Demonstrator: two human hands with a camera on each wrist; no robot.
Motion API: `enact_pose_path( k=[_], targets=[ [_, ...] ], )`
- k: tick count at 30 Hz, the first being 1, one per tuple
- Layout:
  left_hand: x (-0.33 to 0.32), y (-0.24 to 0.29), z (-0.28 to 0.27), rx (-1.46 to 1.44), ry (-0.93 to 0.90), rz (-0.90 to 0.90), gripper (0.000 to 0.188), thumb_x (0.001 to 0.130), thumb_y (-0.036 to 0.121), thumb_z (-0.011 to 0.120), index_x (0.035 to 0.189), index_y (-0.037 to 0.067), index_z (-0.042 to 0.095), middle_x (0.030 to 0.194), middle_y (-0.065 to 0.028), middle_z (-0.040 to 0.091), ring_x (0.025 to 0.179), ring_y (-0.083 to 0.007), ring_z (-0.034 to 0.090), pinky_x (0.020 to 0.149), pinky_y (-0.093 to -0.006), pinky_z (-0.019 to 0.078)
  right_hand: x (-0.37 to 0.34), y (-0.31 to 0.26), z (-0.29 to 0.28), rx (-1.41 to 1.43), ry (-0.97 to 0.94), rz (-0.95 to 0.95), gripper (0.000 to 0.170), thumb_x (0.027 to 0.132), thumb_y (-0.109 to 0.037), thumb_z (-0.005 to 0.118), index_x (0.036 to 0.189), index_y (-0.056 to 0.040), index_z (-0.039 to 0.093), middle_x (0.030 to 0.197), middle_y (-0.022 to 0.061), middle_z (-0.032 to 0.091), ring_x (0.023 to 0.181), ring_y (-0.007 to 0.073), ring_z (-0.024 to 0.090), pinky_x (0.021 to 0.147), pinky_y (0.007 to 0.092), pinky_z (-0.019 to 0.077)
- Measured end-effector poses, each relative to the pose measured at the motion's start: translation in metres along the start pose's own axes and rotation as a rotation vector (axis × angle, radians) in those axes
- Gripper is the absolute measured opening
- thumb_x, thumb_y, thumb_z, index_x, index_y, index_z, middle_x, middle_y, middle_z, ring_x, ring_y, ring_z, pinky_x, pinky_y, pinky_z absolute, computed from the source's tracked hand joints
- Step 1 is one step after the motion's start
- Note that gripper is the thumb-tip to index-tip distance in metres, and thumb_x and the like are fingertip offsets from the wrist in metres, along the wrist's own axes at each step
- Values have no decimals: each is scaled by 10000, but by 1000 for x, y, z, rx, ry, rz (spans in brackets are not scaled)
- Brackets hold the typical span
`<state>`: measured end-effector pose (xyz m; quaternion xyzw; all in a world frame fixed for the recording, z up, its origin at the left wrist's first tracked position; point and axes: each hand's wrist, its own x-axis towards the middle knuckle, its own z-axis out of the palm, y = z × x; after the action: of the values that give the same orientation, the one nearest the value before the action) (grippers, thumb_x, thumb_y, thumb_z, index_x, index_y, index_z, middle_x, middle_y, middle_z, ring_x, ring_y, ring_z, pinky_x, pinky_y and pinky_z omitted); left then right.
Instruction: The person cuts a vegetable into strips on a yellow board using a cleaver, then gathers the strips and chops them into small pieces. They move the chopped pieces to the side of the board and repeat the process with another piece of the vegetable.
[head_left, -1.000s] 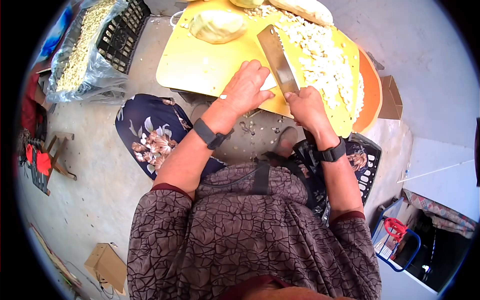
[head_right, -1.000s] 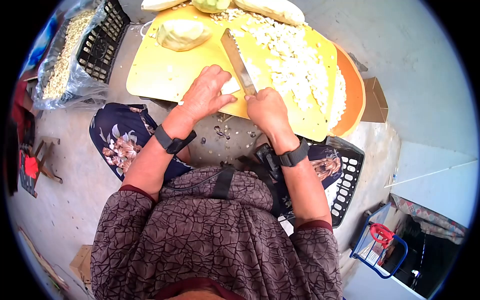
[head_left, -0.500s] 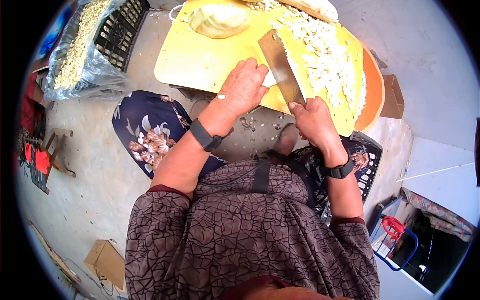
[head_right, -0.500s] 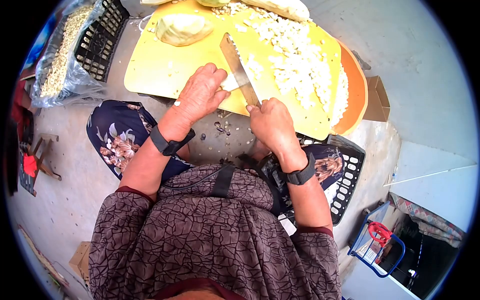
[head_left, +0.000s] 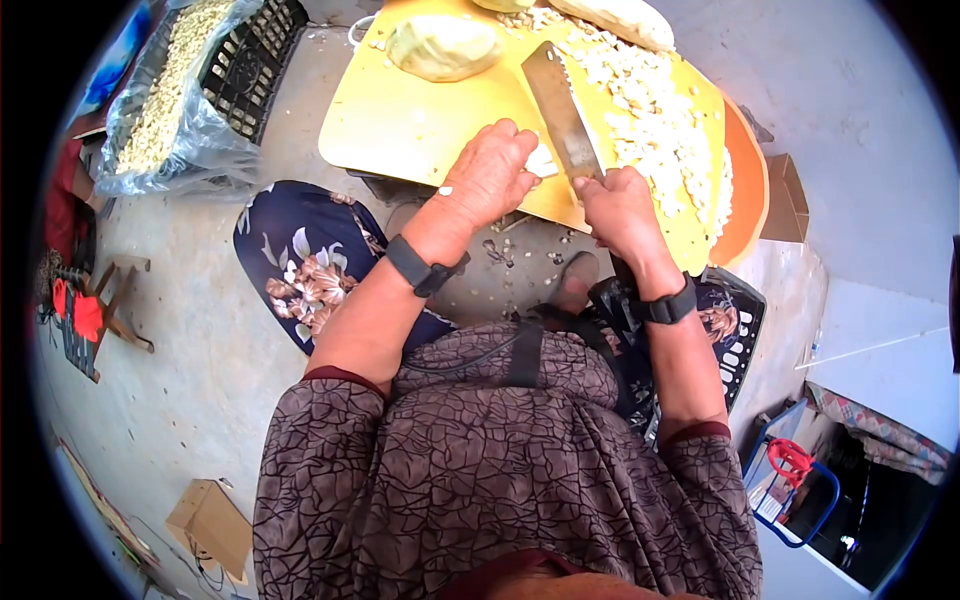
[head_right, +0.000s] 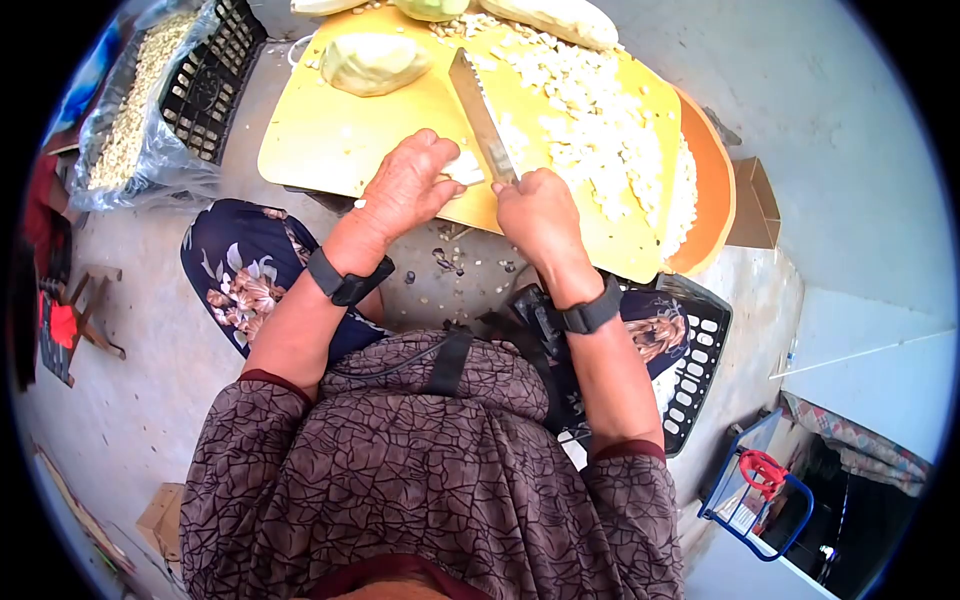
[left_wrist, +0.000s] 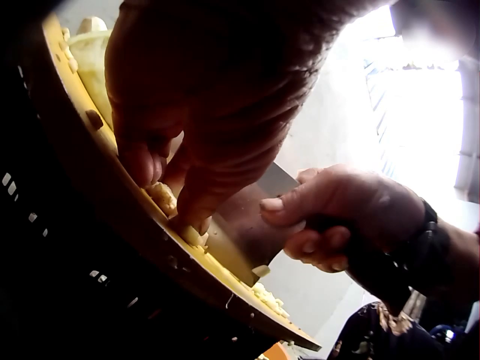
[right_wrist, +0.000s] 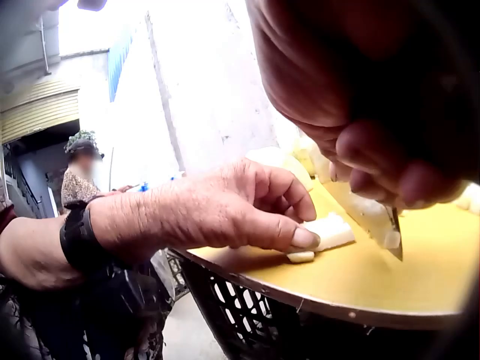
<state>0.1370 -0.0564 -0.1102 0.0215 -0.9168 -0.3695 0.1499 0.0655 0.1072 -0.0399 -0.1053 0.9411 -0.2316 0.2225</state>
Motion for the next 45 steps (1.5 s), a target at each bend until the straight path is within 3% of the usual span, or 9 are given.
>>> enact_pose_path(
  k=[11,17,19,21,23,30,33,45],
  targets=[
    [-4,5,4,43,77,47,286,738,120,732,977,21,610,904,-167,557,918,-378,576,831,-452,491,-38,-4,-11,-96,-90,-47,377,886,-245,646,745,105,667,743,322,621,776,468,644,739,484,514],
    [-3,4,6,31,62,32,275,723,104,738,960,16,632,898,-161,566,921,-366,578,831,-443,492,-25,-7,-6,-214,-175,-65,329,883,-221,639,805,95,684,845,319,653,846,451,657,786,469,520],
    [-2,3,6,21,67,27,270,721,100,741,959,17,642,898,-155,569,925,-358,581,833,-438,493,-12,-4,4,-180,-153,-88,369,920,-226,630,721,84,630,605,190,568,543,293,569,538,397,461],
    [-2,2,8,10,53,23,276,721,106,747,962,16,647,903,-149,572,934,-352,584,838,-430,494,-3,-7,11,-146,-130,-73,362,916,-234,634,728,76,632,617,181,575,557,283,573,545,392,461],
    [-2,1,5,-37,34,5,276,726,110,747,961,15,637,916,-152,566,946,-357,577,843,-435,490,1,-12,14,-108,-103,-17,321,870,-247,654,828,69,692,880,292,674,887,422,669,808,455,520],
    [-6,-6,-2,-88,44,18,333,728,126,756,1002,9,608,977,-156,570,963,-361,580,849,-417,489,-2,4,-2,57,19,-19,378,862,-284,670,764,80,675,763,296,646,755,419,659,724,463,504],
    [-6,-8,0,-45,34,35,315,740,118,743,998,9,599,973,-158,570,962,-365,579,847,-419,490,-17,5,-10,61,-27,-7,392,866,-281,668,740,90,667,716,297,630,714,426,652,701,467,504],
    [-5,-2,2,-29,58,44,225,748,83,716,933,8,611,918,-163,587,930,-371,591,823,-432,499,-41,1,-7,-27,-88,-65,379,886,-260,648,750,93,676,741,311,628,747,444,650,731,477,516]
  ],
)
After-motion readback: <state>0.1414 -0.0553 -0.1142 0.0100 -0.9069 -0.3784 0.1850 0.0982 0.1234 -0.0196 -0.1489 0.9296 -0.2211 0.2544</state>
